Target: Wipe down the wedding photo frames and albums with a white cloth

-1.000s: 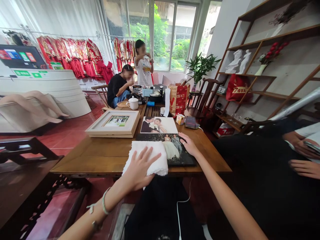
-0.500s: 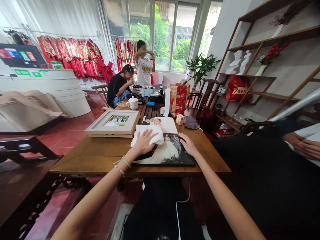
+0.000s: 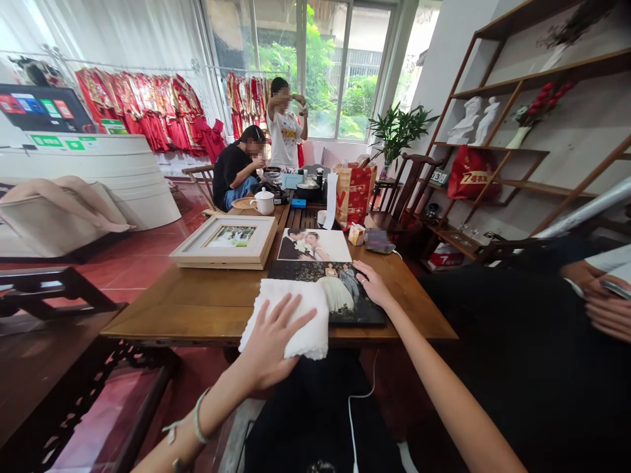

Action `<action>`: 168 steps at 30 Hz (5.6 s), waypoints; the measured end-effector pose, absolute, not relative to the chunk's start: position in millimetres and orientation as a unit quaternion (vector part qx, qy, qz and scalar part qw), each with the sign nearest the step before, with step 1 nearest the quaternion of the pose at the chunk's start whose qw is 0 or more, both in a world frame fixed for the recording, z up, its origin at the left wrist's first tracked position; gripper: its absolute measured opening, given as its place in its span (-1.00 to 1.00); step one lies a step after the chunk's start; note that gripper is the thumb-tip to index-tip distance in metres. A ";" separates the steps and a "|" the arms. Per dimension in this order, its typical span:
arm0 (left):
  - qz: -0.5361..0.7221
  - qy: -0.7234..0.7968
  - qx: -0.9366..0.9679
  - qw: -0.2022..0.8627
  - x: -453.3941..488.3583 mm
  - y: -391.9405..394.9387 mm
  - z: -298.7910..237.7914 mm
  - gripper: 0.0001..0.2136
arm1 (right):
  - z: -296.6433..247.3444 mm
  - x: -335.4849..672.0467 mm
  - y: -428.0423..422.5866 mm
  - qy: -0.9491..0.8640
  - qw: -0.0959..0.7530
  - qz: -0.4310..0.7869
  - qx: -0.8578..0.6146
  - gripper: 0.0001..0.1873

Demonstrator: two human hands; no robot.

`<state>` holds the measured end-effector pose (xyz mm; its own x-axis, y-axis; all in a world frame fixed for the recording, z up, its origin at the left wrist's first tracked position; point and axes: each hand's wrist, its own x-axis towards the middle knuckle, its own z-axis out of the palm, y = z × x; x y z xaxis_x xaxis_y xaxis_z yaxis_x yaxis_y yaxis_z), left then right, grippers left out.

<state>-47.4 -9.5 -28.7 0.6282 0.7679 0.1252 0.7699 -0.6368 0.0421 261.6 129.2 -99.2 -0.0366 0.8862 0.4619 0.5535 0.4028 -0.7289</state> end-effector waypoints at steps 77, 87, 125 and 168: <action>-0.090 -0.480 -0.872 0.019 81.2 47.5 -24.8 -0.39 | -101.2 265.1 131.9 -0.679 0.501 0.233 -0.483 -0.59; -0.090 -0.483 -0.870 -0.026 89.0 -14.9 -24.4 -0.35 | -97.9 272.6 133.2 -0.711 0.480 0.218 -0.465 -0.58; -0.101 -0.427 -0.899 -0.007 52.8 46.2 -24.2 -0.45 | -104.2 263.9 133.1 -0.689 0.498 0.209 -0.483 -0.60; -0.061 -0.438 -0.896 0.023 22.7 101.7 -15.1 -0.44 | -101.7 260.5 130.6 -0.684 0.483 0.197 -0.509 -0.59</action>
<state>22.7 101.7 -15.1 0.6083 0.7831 0.1297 0.7887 -0.6147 0.0125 260.5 130.6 -101.7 -0.0148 0.8874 0.4608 0.5057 0.4042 -0.7621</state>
